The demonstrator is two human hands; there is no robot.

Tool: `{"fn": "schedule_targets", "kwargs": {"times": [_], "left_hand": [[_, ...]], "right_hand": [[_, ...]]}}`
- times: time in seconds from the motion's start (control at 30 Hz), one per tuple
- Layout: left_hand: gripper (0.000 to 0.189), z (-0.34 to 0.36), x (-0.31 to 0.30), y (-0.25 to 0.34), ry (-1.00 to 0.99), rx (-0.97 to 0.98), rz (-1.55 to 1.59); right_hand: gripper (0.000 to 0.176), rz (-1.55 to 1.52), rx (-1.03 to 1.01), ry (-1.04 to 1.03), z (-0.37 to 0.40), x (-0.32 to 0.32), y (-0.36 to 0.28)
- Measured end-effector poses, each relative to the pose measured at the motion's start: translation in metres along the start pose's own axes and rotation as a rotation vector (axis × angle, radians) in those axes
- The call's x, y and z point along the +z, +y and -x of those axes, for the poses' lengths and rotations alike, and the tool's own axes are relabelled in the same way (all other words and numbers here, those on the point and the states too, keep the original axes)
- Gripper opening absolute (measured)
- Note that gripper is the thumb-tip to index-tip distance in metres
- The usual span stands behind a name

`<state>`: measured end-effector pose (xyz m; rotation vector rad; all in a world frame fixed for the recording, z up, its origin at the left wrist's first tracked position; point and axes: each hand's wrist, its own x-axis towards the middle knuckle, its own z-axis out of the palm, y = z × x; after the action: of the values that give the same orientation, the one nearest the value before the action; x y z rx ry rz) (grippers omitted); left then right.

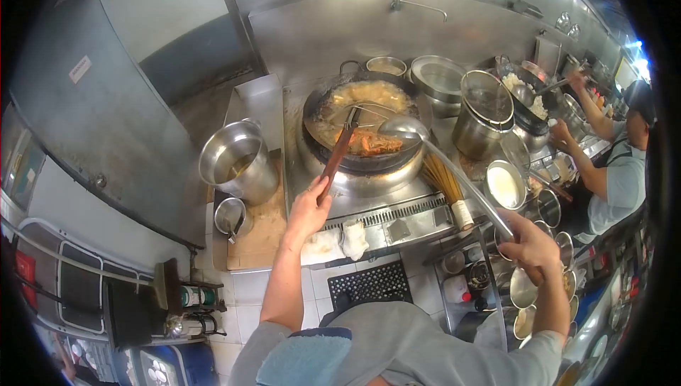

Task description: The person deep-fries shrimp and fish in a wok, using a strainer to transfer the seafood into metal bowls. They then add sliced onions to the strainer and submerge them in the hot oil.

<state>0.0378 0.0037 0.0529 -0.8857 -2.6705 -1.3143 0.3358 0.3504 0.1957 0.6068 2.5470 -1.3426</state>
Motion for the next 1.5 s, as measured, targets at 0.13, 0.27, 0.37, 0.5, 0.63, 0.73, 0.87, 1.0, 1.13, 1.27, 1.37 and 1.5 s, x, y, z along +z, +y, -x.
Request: {"fn": "schedule_targets", "kwargs": {"times": [0.13,0.27,0.37,0.5,0.63,0.73,0.87,1.0,1.13,1.27,1.37,1.5], "left_hand": [[0.045,-0.01,-0.005,0.006,-0.045,-0.007,-0.031],[0.045,-0.013,-0.009,0.017,-0.07,-0.018,-0.037],[0.045,-0.01,-0.01,0.017,-0.076,-0.02,-0.049],[0.046,0.001,-0.001,0.008,-0.073,-0.016,-0.078],[0.047,0.009,0.007,0.007,-0.069,-0.014,-0.094],[0.048,0.009,0.013,0.012,-0.081,-0.022,-0.13],[0.05,0.019,0.026,0.006,-0.094,-0.062,-0.145],[0.051,0.015,0.028,0.0,-0.076,-0.084,-0.129],[0.048,0.006,0.014,-0.006,-0.044,-0.033,-0.221],[0.048,-0.005,0.002,-0.007,-0.072,-0.022,-0.21],[0.046,-0.017,-0.006,0.014,-0.089,-0.025,-0.154],[0.044,-0.032,-0.014,0.021,-0.101,-0.089,-0.065]], "right_hand": [[0.071,0.246,0.037,-0.062,-0.002,-0.004,-0.037],[0.066,0.351,-0.149,0.022,-0.044,0.019,-0.009],[0.066,0.285,-0.288,0.145,-0.055,0.033,0.02],[0.067,-0.011,-0.114,0.215,-0.034,0.06,0.025],[0.069,-0.421,-0.046,0.219,-0.046,0.095,0.044],[0.068,-0.553,-0.102,0.237,-0.058,0.117,0.05],[0.069,-0.604,-0.119,0.252,-0.065,0.137,0.048],[0.07,-0.457,-0.158,0.234,-0.065,0.134,0.074],[0.073,-0.109,-0.152,0.103,-0.018,0.07,0.055],[0.071,0.197,-0.067,-0.073,-0.013,0.021,0.028],[0.07,0.383,-0.313,-0.049,-0.052,0.013,0.034],[0.069,0.423,-0.298,-0.063,-0.07,0.008,0.018]]}}
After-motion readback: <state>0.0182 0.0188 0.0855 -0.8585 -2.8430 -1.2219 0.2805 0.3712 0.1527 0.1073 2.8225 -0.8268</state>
